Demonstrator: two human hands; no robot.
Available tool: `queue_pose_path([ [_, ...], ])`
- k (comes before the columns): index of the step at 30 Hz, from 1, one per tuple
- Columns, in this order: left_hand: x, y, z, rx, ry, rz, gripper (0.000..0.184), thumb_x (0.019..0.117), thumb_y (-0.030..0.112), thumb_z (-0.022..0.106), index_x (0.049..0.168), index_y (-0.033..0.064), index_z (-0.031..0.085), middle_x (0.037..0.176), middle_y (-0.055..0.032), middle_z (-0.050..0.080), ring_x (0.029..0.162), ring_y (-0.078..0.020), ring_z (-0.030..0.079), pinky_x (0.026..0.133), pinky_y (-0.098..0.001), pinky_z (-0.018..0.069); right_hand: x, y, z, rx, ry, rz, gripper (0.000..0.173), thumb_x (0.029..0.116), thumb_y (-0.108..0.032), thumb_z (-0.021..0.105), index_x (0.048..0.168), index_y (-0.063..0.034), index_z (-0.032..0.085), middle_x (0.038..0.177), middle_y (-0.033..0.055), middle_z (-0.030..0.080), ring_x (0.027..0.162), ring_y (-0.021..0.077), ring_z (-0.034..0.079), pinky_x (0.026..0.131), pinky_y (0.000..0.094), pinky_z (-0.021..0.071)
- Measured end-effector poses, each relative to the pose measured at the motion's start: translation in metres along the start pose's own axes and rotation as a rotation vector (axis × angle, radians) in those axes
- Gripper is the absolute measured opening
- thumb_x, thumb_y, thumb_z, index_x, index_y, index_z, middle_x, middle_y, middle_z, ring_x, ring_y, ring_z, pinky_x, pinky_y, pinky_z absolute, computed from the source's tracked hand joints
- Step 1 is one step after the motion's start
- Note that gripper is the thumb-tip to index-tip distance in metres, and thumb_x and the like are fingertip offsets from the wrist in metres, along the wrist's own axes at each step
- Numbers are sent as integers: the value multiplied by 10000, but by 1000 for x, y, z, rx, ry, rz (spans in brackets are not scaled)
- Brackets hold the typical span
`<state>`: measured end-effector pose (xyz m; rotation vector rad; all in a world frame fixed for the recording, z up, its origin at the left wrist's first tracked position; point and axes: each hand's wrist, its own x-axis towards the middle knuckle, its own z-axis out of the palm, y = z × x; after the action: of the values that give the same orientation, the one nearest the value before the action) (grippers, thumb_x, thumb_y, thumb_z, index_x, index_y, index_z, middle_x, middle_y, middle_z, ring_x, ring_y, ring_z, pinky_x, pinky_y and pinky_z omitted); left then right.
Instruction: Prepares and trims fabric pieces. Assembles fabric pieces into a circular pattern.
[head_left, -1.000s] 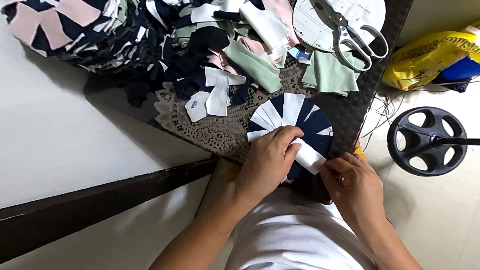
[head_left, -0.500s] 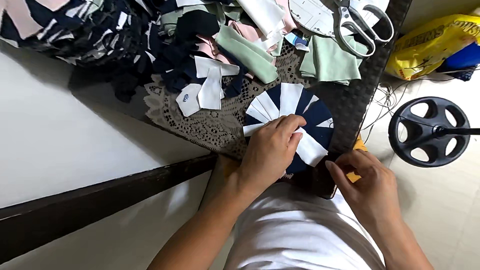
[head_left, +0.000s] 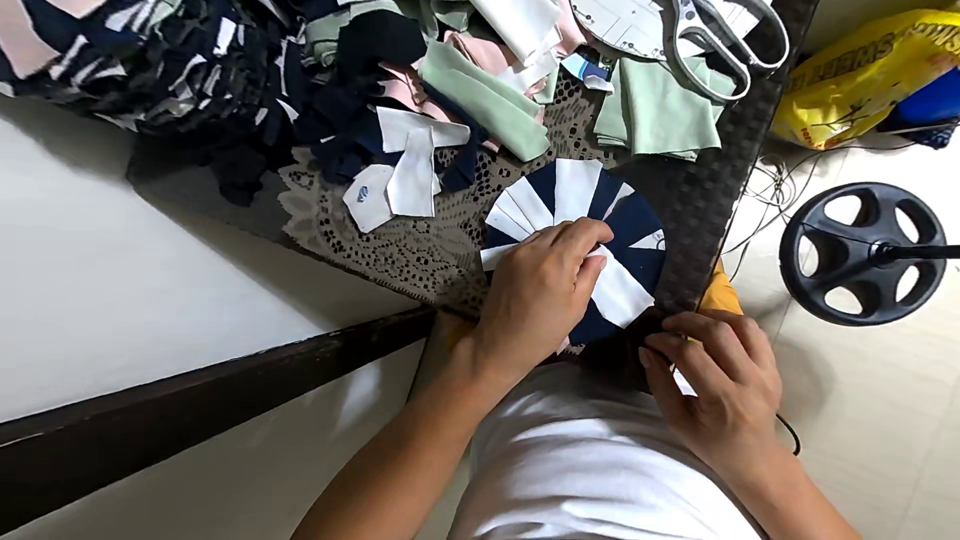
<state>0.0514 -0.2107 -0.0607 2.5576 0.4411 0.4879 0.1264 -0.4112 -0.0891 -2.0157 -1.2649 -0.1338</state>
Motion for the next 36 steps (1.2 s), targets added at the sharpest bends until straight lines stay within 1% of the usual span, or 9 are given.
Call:
queue_pose_path([
  [6, 1, -1, -1, 5, -14, 7, 181, 954, 103, 642, 1105, 47, 726, 883, -80, 708, 741, -161, 654, 683, -279, 542, 4, -1, 8, -9, -25, -62, 211, 1018, -275, 569, 1012, -177, 755, 1135, 51, 739, 1061, 255, 607, 890, 397, 407],
  [15, 3, -2, -1, 23, -33, 9, 196, 949, 120, 659, 1122, 54, 724, 889, -79, 707, 744, -178, 655, 680, -305, 546, 4, 3, 13, -31, -78, -66, 247, 1019, -291, 547, 1052, -200, 775, 1162, 21, 744, 1100, 263, 601, 902, 418, 388],
  [19, 3, -2, -4, 91, -16, -36, 279, 935, 139, 703, 1199, 47, 704, 1002, -134, 687, 834, -253, 669, 709, -368, 560, 3, 3, 15, -28, -68, -66, 236, 1017, -281, 551, 1050, -197, 769, 1162, 25, 744, 1095, 264, 606, 903, 420, 396],
  [22, 1, -3, -7, 174, 76, -73, 247, 973, 114, 653, 1201, 32, 701, 1099, -167, 688, 925, -308, 679, 760, -414, 563, 4, 4, 15, -24, -71, -64, 235, 1017, -284, 550, 1059, -201, 766, 1171, 19, 741, 1093, 264, 610, 907, 419, 400],
  [25, -7, -4, -5, 181, 78, 14, 266, 1018, 126, 538, 1195, 36, 715, 1290, -168, 673, 1205, -361, 623, 951, -489, 511, 4, 4, 15, -19, -72, -66, 246, 1016, -288, 546, 1056, -195, 771, 1171, 25, 744, 1099, 263, 613, 912, 421, 400],
  [27, -11, -1, 1, 158, -2, 104, 361, 1068, 229, 465, 1308, 63, 678, 1470, -151, 574, 1425, -378, 461, 1146, -573, 350, 5, 5, 14, -16, -75, -68, 249, 1018, -292, 543, 1057, -193, 769, 1176, 28, 742, 1111, 265, 611, 923, 421, 400],
  [28, -12, 0, 5, 165, -55, 135, 428, 1088, 298, 417, 1393, 82, 626, 1544, -135, 506, 1491, -374, 368, 1190, -616, 250, 5, 5, 14, -13, -74, -70, 251, 1017, -293, 544, 1056, -190, 769, 1172, 32, 742, 1111, 265, 610, 926, 420, 400],
  [31, -12, -1, 18, 226, -178, 181, 576, 1091, 446, 313, 1550, 132, 464, 1651, -92, 357, 1560, -347, 220, 1204, -670, 123, 6, 5, 12, 9, -54, -55, 250, 1020, -311, 535, 1072, -191, 748, 1163, 36, 737, 1131, 251, 602, 955, 401, 392],
  [36, -11, -9, 25, 281, -258, 255, 585, 1080, 453, 320, 1564, 149, 442, 1650, -107, 354, 1553, -329, 248, 1198, -676, 124, 19, 16, 6, -50, 6, -14, 228, 1019, -290, 551, 1086, -187, 743, 1198, 86, 717, 1132, 290, 596, 935, 442, 399],
])
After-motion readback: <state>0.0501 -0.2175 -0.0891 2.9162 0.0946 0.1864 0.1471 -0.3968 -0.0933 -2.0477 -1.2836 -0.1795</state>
